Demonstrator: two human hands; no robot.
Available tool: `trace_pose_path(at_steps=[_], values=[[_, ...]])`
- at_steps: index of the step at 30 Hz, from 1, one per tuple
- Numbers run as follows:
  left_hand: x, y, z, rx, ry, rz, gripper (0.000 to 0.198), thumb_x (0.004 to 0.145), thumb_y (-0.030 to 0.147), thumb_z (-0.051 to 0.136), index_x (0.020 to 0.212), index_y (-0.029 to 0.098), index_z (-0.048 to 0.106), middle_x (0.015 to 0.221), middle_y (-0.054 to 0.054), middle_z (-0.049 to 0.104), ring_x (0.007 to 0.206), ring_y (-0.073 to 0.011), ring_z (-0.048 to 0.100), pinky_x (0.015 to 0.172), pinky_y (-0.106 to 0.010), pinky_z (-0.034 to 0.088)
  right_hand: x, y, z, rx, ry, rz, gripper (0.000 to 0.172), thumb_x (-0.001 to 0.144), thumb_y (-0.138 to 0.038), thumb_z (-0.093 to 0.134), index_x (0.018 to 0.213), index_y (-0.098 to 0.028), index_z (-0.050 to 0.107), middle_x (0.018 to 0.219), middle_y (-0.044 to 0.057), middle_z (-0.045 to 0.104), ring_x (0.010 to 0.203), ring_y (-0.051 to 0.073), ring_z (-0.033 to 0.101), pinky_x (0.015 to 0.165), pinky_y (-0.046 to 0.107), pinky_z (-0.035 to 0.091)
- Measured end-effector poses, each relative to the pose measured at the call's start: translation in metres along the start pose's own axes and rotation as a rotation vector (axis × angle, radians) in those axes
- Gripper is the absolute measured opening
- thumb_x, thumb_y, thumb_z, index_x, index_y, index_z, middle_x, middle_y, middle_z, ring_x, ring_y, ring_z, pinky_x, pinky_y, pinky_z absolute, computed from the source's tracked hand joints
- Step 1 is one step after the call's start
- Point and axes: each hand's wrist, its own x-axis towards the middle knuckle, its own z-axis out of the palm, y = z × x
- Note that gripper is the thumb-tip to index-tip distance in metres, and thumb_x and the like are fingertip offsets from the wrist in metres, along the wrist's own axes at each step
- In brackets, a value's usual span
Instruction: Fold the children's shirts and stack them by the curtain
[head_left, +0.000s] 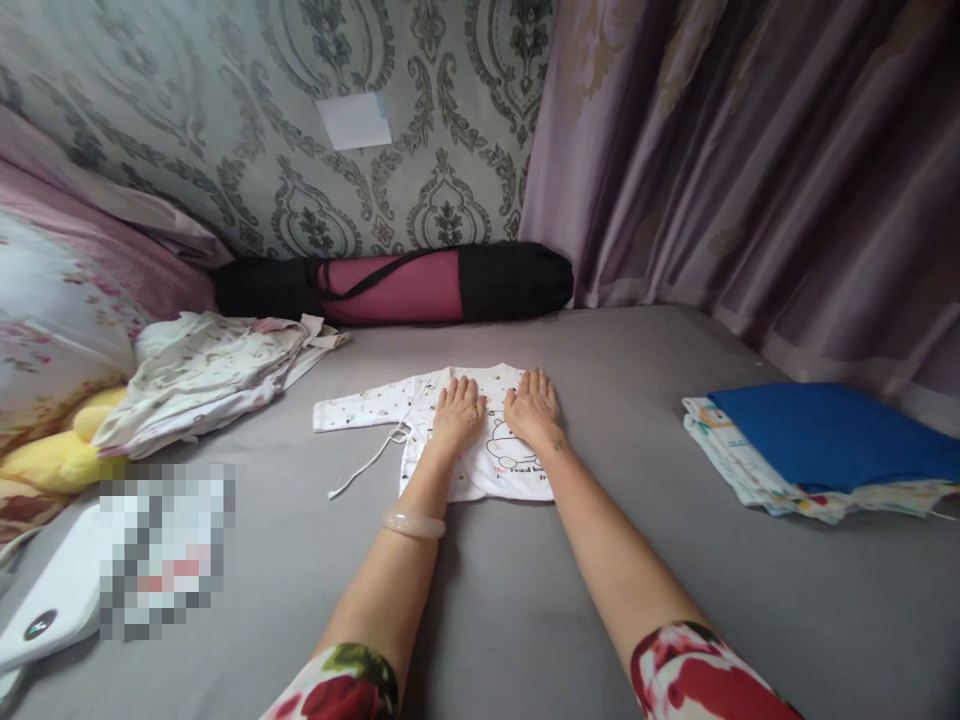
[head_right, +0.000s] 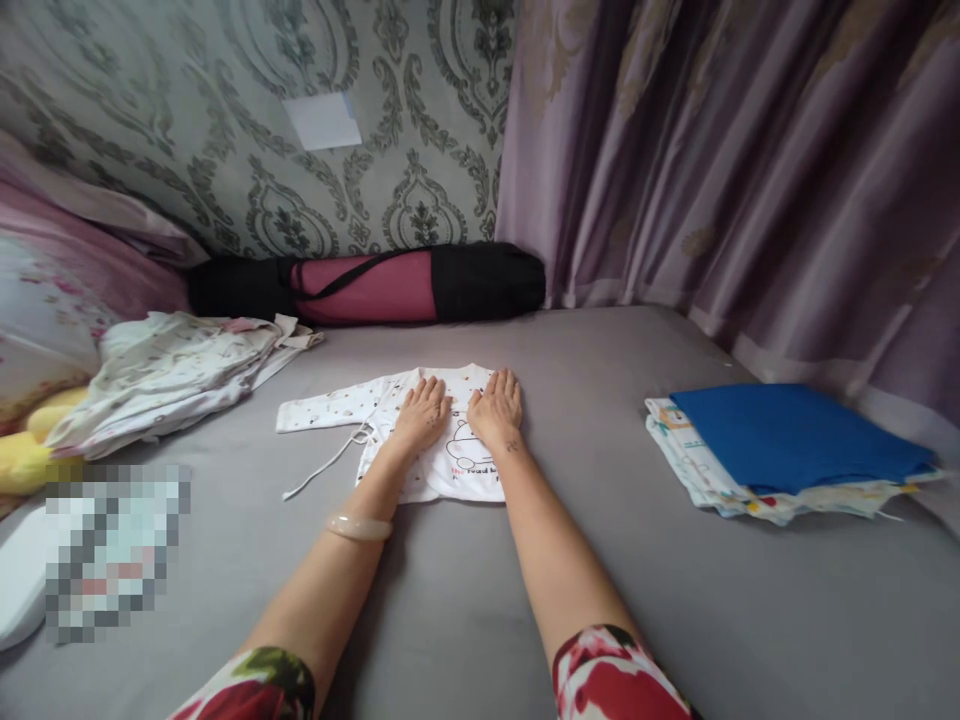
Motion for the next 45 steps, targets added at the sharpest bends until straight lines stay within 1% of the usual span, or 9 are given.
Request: trace_pose_path(at_steps=[4,10,18,22,25,33,36,41,45], values=[[0.001,0.0,0.003,0.0,0.023,0.006,0.054,0.098,0.033,0.024,0.145,0.008,0.034,0.155,-0.018,0.029,0.146,-0.03,0.019,0.117,-0.05,0.016,0.001,0.002,0.002,-0.001,0.006,-0.012,0.064,0.096,-0.033,0.025,0.146,0.006,0.029,0.155,0.022,0.026,0.144,0.03,0.019,0.116,0.04,0.013],[-0.012,-0.008,-0.01,0.002,-0.06,0.047,0.053,0.098,0.037,0.03,0.143,0.01,0.034,0.156,-0.021,0.024,0.145,-0.0297,0.02,0.115,-0.049,0.021,0.003,0.001,0.001,0.002,-0.024,-0.003,0.065,0.095,-0.033,0.024,0.147,0.006,0.028,0.155,0.021,0.024,0.144,0.03,0.018,0.116,0.04,0.014],[-0.034,-0.036,-0.032,-0.117,0.027,0.101,0.039,0.09,0.026,0.05,0.127,0.015,0.05,0.14,-0.018,0.048,0.13,-0.026,0.047,0.108,-0.04,0.036,0.012,0.001,-0.023,0.004,-0.203,0.0,0.065,0.097,-0.039,0.027,0.147,0.002,0.029,0.156,0.02,0.023,0.144,0.03,0.019,0.115,0.043,0.017],[-0.028,-0.052,-0.041,-0.274,0.15,0.03,0.039,0.089,0.023,0.05,0.126,0.012,0.052,0.131,-0.016,0.056,0.122,-0.0238,0.054,0.105,-0.036,0.04,-0.001,-0.017,-0.029,-0.01,-0.128,-0.245,0.06,0.099,-0.036,0.022,0.15,-0.005,0.027,0.158,0.014,0.02,0.147,0.024,0.012,0.117,0.044,0.006],[-0.023,-0.064,-0.046,-0.363,0.226,-0.061,0.04,0.089,0.023,0.05,0.127,0.011,0.053,0.132,-0.017,0.057,0.123,-0.0237,0.053,0.105,-0.036,0.039,-0.016,-0.038,-0.022,0.033,-0.193,-0.457,0.062,0.099,-0.041,0.02,0.152,-0.009,0.024,0.16,0.01,0.016,0.147,0.02,0.008,0.118,0.041,0.003],[-0.03,-0.094,-0.058,-0.474,0.296,-0.252,0.039,0.089,0.026,0.05,0.124,0.013,0.058,0.122,-0.014,0.065,0.108,-0.0239,0.062,0.098,-0.037,0.045,-0.018,-0.051,-0.01,0.069,-0.333,-0.493,0.069,0.098,-0.046,0.016,0.153,-0.004,0.017,0.16,0.012,0.013,0.147,0.021,0.009,0.118,0.038,0.004],[-0.031,-0.101,-0.058,-0.471,0.345,-0.325,0.038,0.089,0.027,0.049,0.123,0.012,0.059,0.123,-0.015,0.064,0.11,-0.0248,0.061,0.098,-0.035,0.045,-0.014,-0.052,-0.015,0.053,-0.337,-0.509,0.068,0.098,-0.045,0.02,0.151,-0.004,0.023,0.158,0.015,0.019,0.146,0.024,0.015,0.117,0.039,0.009],[-0.03,-0.111,-0.059,-0.489,0.411,-0.424,0.038,0.089,0.026,0.048,0.121,0.01,0.06,0.122,-0.017,0.064,0.114,-0.0261,0.059,0.098,-0.035,0.043,-0.008,-0.067,-0.032,-0.012,-0.232,-0.519,0.054,0.098,-0.039,0.027,0.129,-0.005,0.055,0.137,0.02,0.052,0.126,0.03,0.046,0.106,0.041,0.029],[-0.032,-0.122,-0.065,-0.449,0.475,-0.518,0.035,0.089,0.027,0.046,0.117,0.012,0.062,0.118,-0.016,0.066,0.112,-0.0269,0.059,0.097,-0.036,0.043,-0.002,-0.085,-0.03,-0.062,-0.147,-0.506,0.048,0.098,-0.029,0.028,0.119,-0.004,0.062,0.128,0.023,0.058,0.123,0.031,0.049,0.109,0.043,0.025]])
